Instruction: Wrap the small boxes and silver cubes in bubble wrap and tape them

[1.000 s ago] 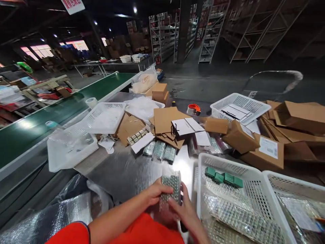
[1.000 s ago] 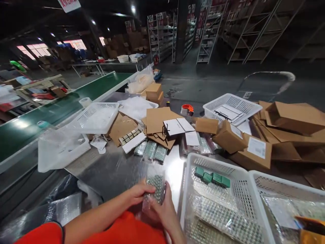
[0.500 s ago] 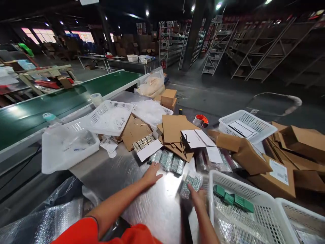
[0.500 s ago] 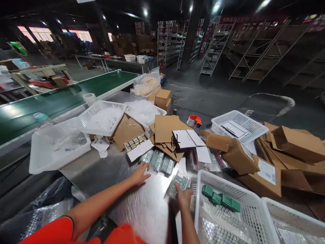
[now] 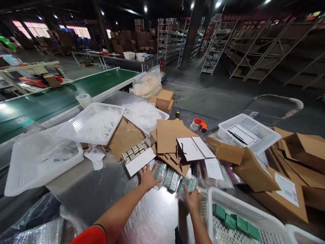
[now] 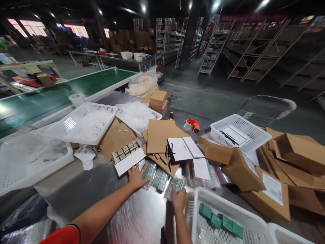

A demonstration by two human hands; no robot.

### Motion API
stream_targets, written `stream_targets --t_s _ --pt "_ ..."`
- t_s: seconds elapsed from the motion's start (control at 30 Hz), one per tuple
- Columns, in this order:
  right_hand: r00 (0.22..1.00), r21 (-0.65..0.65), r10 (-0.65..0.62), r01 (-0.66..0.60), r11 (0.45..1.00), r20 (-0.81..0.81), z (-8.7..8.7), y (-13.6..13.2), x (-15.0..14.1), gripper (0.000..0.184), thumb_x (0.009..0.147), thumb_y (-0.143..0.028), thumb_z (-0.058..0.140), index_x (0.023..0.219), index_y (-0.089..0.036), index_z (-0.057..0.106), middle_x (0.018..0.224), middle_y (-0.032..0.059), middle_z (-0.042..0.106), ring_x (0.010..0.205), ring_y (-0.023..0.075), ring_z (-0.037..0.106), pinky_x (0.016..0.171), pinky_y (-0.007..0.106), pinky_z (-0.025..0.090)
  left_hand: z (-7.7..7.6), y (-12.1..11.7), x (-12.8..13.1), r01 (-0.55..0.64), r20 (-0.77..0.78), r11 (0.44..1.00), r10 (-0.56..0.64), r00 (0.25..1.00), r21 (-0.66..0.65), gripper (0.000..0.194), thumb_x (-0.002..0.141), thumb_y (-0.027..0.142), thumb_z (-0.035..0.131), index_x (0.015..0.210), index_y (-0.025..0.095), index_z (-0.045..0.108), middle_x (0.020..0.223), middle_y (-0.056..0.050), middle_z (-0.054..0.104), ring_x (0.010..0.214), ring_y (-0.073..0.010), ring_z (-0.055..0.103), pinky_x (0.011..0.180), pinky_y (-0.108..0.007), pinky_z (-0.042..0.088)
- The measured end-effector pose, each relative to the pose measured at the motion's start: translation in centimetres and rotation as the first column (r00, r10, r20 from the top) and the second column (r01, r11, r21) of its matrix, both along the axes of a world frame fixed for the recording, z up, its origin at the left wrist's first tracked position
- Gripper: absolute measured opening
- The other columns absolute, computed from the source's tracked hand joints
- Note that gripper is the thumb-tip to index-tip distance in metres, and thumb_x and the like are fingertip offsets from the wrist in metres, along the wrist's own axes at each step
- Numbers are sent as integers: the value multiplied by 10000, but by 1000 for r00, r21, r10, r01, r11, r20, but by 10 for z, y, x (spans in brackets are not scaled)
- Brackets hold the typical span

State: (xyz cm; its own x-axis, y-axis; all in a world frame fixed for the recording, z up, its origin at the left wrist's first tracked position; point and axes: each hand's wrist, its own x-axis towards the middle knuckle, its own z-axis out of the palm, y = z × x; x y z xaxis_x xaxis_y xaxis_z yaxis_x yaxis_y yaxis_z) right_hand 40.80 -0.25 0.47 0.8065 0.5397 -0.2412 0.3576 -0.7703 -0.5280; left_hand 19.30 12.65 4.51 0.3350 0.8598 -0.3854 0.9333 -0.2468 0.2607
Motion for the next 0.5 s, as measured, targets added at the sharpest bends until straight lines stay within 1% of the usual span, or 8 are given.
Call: stream_targets --t_s 0.1,0.2,0.27,0.33,0.43,0.47,0.5 --pt "1000 -14 0 -1 1000 -26 -1 1 -10 269 795 -438 552 866 -180 583 881 166 683 1046 341 636 847 384 506 -2 -4 -1 37 -8 999 -37 999 3 816 842 653 571 1568 405 292 1686 -97 176 1486 -510 177 1136 -701 138" --pt "999 -12 20 -21 1000 -49 -1 -5 -13 254 782 -429 570 856 -186 585 868 163 693 1054 348 640 876 390 505 0 -11 -4 59 13 998 -59 998 -29 869 800 699 586 1564 394 308 1704 -75 91 1513 -508 57 1143 -701 111" --pt "998 -21 41 -41 999 -37 -1 -14 -8 260 782 -423 577 855 -174 596 893 196 701 1069 376 641 911 423 499 3 -20 -6 91 65 994 -88 994 -60 923 759 746 593 1563 384 318 1706 -70 58 1519 -504 -25 1144 -706 98" --pt "998 -57 56 -57 997 -25 -1 -22 0 294 813 -414 548 904 -143 614 963 241 702 1063 393 654 913 448 503 6 -30 -6 136 134 985 -122 983 -101 993 710 794 603 1567 392 302 1707 -59 13 1514 -504 -86 1145 -719 70" --pt "999 -172 31 -38 984 -44 2 -27 10 422 889 -435 447 1075 -97 616 1045 275 695 1004 391 693 845 472 538 11 -41 -6 193 211 969 -158 965 -158 1054 688 815 608 1585 395 249 1704 -58 -46 1507 -512 -110 1151 -732 52" --pt "999 -216 13 -23 976 -47 4 -28 10 473 905 -461 419 1133 -91 605 1052 275 695 980 391 702 816 479 550 13 -42 -7 197 225 968 -160 961 -153 1052 709 796 605 1596 370 230 1703 -76 -39 1513 -507 -86 1162 -719 71" --pt "1000 -252 -1 -6 968 -29 7 -29 9 522 912 -489 402 1184 -85 591 1054 276 694 970 396 706 797 489 557 16 -41 -9 199 235 971 -164 958 -130 1031 747 761 597 1605 333 221 1702 -100 -2 1524 -492 -28 1180 -690 101"
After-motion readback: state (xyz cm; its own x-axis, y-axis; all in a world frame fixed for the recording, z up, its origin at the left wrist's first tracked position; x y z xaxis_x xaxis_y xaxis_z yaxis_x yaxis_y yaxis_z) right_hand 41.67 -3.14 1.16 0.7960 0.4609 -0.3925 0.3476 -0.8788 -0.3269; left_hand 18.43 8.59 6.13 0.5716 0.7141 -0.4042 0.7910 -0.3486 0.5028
